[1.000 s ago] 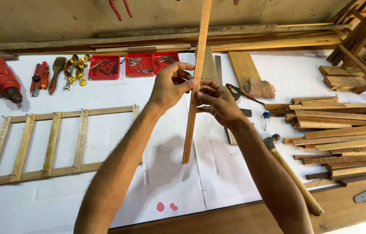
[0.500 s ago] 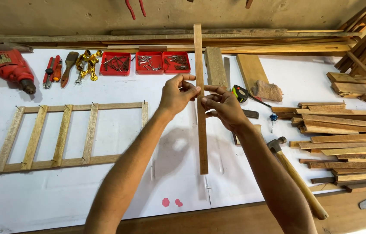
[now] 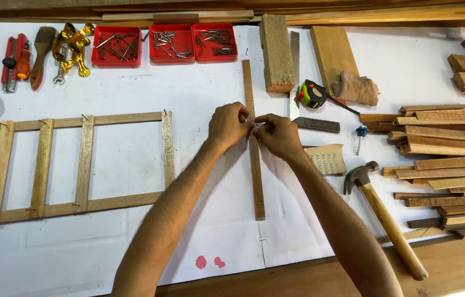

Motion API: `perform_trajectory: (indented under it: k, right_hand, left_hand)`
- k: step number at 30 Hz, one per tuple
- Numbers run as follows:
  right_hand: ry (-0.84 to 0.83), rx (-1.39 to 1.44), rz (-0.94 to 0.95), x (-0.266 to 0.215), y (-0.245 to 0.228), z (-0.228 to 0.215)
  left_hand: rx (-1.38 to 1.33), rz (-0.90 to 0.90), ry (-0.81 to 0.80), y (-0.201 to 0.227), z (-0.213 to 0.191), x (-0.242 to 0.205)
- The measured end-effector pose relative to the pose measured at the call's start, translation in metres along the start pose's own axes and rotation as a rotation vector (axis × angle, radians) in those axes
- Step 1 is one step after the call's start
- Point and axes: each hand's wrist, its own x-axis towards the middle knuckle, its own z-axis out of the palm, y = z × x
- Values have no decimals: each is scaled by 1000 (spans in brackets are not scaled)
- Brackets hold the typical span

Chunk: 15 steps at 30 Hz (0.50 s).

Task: The person assembles a small wooden frame structure on a workbench. They position thin wood strips, check alignment with a steel square, take nails from red bins, hammer nails to attach cross pieces, measure the frame with a tape measure, and sort through a pile of wood strips to select pieces.

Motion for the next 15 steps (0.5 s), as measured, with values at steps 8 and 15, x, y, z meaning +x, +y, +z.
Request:
perform_trajectory:
  k: [8,15]
  right_hand:
    - [113,-55,-110,17,13,8]
    - [130,-69,-90,31,15,8]
  left_hand:
    - [-22,32,91,2,1,4]
    - [-35,57,136,4,3,14]
